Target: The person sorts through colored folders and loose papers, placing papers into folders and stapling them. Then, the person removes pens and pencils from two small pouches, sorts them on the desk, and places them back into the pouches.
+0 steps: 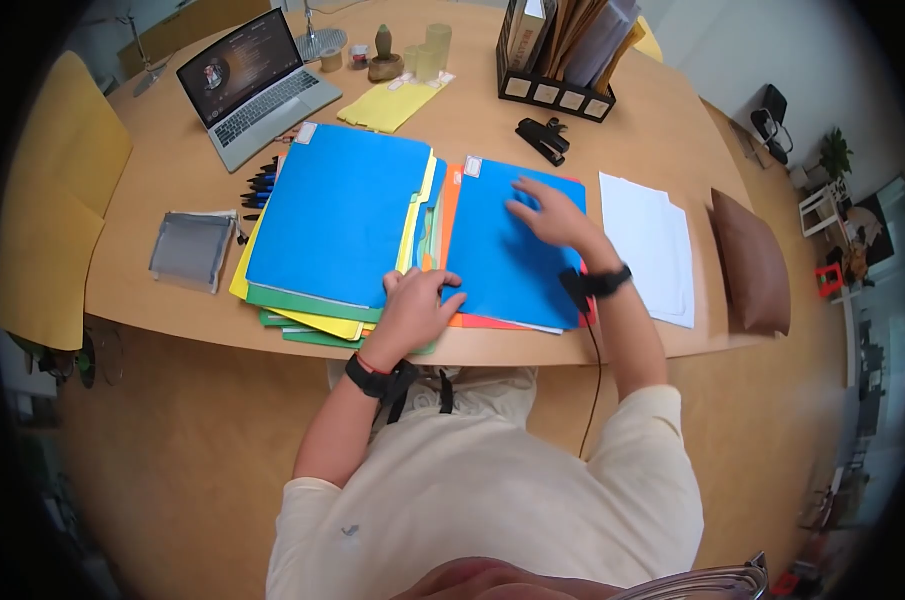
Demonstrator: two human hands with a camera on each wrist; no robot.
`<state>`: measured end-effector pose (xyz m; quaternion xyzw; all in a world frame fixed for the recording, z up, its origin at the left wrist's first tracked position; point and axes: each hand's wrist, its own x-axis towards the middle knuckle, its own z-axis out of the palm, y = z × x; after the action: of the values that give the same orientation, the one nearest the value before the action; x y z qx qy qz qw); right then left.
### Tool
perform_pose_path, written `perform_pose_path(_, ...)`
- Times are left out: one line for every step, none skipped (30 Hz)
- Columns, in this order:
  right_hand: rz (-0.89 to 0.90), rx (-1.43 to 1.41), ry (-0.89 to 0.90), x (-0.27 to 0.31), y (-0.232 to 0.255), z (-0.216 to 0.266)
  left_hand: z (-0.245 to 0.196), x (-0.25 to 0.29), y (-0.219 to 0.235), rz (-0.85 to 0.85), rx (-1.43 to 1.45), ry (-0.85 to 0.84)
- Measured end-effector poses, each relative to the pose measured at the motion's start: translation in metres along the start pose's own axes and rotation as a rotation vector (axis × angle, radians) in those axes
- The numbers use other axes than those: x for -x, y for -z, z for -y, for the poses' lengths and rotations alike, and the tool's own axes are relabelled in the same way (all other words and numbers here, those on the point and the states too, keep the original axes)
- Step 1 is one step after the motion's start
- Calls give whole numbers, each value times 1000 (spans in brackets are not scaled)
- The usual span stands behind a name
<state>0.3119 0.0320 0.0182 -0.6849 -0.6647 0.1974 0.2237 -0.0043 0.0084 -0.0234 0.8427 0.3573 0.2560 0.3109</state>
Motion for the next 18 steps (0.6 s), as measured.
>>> perform_pose_path(-21,13,-19,24,4,-4,2,0,0,-20,0,-18)
perform_pose_path(-83,27,-20,50,4,-15,2,0,1,-17,-2,-14)
perform_pose_path(-143,42,-20,76,2,-24,2,0,1,-15,-2,-9)
perform_pose_path(-183,36,-74,104,1,-25,1,0,0,-14,0,-3)
perform_pose_path(-223,29,-129,129,-1,-22,1,-1,-1,-11,9,2)
perform_pose_path(-212,-26,-242,149,1,-11,2,-2,-1,-10,15,9)
perform_pose_path(-194,-85,-355,167,0,-2,2,-1,0,-7,20,20)
perform_pose_path(-271,22,-323,183,-16,-8,1,-3,2,-1,35,33)
perform_pose_path(-344,128,-292,201,-38,-20,-1,-3,4,8,51,50)
perform_pose_path(-413,233,-258,209,-50,-26,-3,-3,5,17,68,70)
perform_pose_path(-418,244,-265,210,-52,-23,-4,-2,6,0,60,65)
perform_pose_path(-424,254,-273,211,-54,-18,-5,-2,7,-15,50,59)
perform_pose_path(-431,265,-282,212,-54,-14,-6,-2,7,-30,41,51)
perform_pose_path(-423,283,-283,212,-55,-14,-6,-2,6,-46,99,109)
perform_pose_path(-419,302,-285,210,-54,-14,-3,-3,4,-63,155,161)
perform_pose_path(-418,322,-286,208,-54,-15,-3,-4,4,-82,213,211)
perform_pose_path(-420,325,-278,207,-54,-15,-3,-4,6,-169,318,234)
perform_pose_path(-420,330,-271,208,-55,-17,-2,-4,9,-256,424,256)
